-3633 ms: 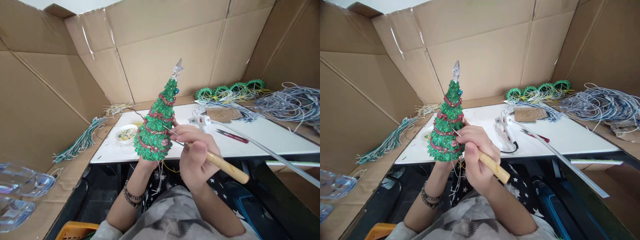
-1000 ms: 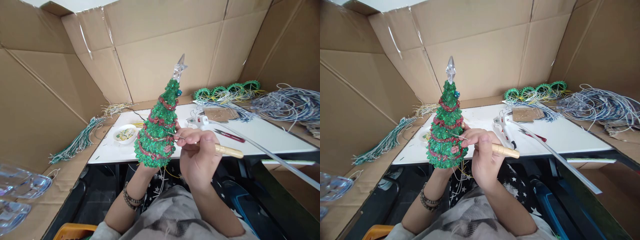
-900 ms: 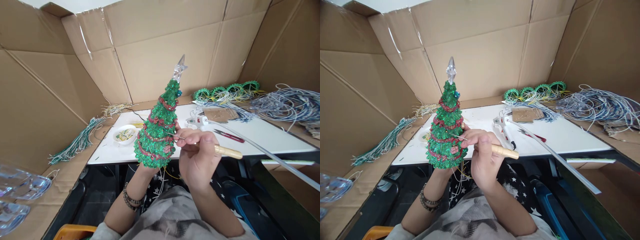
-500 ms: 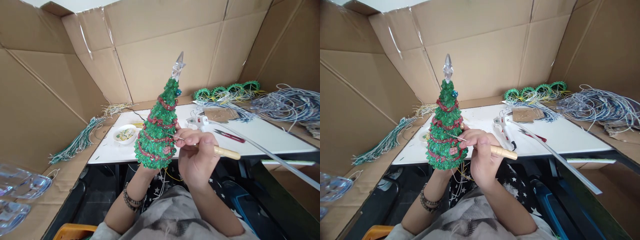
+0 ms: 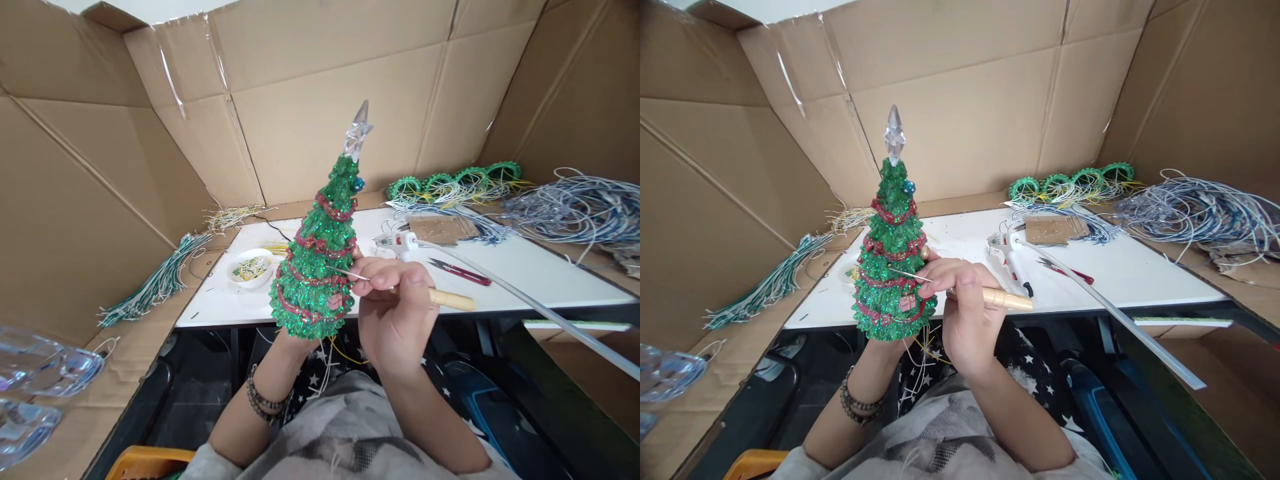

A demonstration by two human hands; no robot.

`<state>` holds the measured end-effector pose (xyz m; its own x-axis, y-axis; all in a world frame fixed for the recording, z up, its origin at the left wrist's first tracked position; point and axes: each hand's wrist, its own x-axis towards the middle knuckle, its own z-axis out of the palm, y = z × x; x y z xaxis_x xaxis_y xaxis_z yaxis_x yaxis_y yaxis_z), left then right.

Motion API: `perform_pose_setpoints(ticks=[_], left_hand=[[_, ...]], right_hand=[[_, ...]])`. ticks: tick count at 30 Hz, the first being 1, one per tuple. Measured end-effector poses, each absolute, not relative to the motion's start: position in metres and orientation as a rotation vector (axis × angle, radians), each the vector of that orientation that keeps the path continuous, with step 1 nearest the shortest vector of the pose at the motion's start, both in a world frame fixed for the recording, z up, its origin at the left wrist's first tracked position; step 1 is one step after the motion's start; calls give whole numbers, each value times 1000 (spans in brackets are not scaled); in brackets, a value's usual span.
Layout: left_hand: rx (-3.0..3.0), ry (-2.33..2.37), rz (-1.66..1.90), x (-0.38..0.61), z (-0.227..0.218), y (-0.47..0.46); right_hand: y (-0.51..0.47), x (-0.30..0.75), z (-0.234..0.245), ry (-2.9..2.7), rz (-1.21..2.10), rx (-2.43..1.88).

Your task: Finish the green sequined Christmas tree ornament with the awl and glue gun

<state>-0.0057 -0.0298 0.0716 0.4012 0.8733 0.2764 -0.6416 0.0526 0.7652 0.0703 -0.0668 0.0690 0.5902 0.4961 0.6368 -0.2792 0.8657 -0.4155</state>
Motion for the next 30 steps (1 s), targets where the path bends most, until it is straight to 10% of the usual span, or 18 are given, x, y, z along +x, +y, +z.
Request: perform_pose_setpoints(ticks=[30], left_hand=[[998,274,1143,-6,75,-33]], right_hand=[[-69,75,66,-916,447,-239]])
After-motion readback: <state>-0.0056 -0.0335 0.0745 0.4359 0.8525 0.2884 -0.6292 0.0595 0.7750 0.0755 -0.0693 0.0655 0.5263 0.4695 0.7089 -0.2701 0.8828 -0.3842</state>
